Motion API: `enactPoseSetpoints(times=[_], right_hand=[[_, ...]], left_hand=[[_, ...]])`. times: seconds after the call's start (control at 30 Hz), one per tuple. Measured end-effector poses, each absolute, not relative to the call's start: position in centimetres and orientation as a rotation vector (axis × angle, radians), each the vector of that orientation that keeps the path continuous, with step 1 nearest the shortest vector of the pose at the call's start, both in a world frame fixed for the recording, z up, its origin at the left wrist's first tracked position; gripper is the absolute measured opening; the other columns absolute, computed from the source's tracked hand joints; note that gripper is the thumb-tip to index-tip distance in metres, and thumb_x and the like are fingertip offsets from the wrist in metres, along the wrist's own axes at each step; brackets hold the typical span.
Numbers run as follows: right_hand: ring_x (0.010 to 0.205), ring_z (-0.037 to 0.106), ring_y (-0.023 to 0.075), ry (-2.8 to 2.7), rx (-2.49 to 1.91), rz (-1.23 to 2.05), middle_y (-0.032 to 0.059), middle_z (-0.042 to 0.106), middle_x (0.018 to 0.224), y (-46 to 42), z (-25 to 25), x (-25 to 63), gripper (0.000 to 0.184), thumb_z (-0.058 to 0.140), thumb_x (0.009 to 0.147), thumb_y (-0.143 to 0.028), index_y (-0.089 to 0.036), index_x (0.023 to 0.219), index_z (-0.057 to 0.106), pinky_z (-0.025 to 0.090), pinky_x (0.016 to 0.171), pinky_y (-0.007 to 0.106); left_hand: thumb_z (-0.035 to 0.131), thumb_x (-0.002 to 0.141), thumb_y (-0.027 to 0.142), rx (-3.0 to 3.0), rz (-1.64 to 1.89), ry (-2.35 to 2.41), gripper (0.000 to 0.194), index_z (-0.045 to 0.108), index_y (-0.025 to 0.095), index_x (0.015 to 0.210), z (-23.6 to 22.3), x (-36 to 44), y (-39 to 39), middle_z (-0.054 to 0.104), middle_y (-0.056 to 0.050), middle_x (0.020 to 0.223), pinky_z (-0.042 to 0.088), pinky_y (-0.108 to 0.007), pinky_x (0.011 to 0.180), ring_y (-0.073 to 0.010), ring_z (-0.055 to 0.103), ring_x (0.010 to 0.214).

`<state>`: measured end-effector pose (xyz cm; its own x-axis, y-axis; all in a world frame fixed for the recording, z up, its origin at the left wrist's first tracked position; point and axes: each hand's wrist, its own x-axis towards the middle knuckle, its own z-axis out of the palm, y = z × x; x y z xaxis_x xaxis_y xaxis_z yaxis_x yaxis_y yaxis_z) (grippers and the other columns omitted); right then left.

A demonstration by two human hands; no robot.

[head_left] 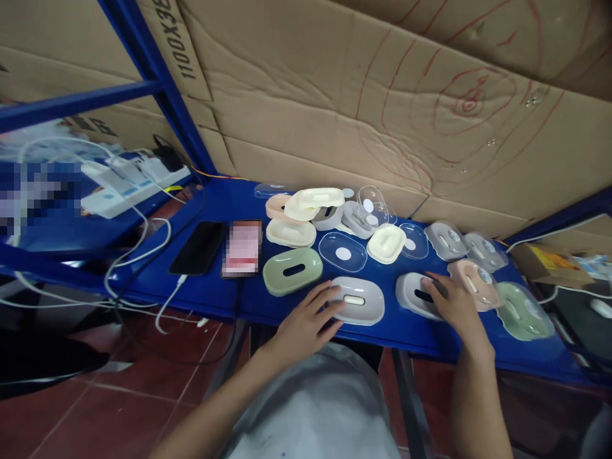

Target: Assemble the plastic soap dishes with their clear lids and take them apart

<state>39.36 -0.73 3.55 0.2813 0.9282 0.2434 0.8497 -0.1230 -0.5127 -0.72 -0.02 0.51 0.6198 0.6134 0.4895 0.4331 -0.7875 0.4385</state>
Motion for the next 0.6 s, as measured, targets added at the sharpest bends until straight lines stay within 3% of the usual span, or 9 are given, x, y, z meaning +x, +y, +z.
enactPoseSetpoints(times=[0.1,0.2,0.33,0.47,0.6], right_hand=[[0.131,0.065,0.0346,-1.796,-1.791,-0.082,0.0166,0.072,0.138,0.2,4.3,36.9,0.05,0.052,0.105,-0.056,-0.02,0.129,0.075,0.048,0.116,0.057],[0.143,0.058,0.0293,-2.111,-1.561,-0.038,0.0104,0.065,0.152,1.7,5.0,32.9,0.037,0.049,0.109,-0.037,-0.027,0.138,0.07,0.045,0.119,0.053],[0.153,0.048,0.0289,-2.399,-1.402,0.059,0.0086,0.059,0.159,4.7,5.1,28.6,0.037,0.048,0.108,-0.023,-0.027,0.139,0.068,0.041,0.121,0.055],[0.15,0.053,0.0326,-2.357,-1.336,0.288,0.0085,0.073,0.138,6.4,5.4,27.5,0.019,0.056,0.106,-0.028,-0.026,0.109,0.074,0.036,0.123,0.06],[0.13,0.068,0.0268,-1.773,-1.246,0.744,0.0058,0.077,0.119,4.7,6.3,28.6,0.019,0.06,0.106,-0.045,-0.029,0.112,0.065,0.049,0.114,0.051]], left_hand=[[0.064,0.105,0.024,2.566,0.926,0.853,0.035,0.061,0.021,0.139,0.4,-0.8,0.0,0.059,-0.012,0.152,0.051,-0.054,0.123,-0.0309,0.044,0.154],[0.064,0.105,0.024,2.576,0.927,0.85,0.034,0.061,0.02,0.139,0.3,-0.8,0.0,0.059,-0.013,0.151,0.052,-0.055,0.122,-0.0322,0.044,0.154],[0.065,0.104,0.024,2.581,0.943,0.847,0.034,0.062,0.02,0.138,0.3,-0.8,0.0,0.061,-0.013,0.149,0.053,-0.056,0.121,-0.033,0.046,0.152],[0.066,0.103,0.023,2.543,0.988,0.871,0.034,0.063,0.021,0.136,0.3,-1.0,-0.1,0.06,-0.014,0.15,0.053,-0.056,0.12,-0.0324,0.048,0.151],[0.066,0.103,0.022,2.52,1.03,0.907,0.033,0.063,0.022,0.136,0.2,-0.8,-0.3,0.056,-0.015,0.154,0.054,-0.053,0.12,-0.0317,0.051,0.15]])
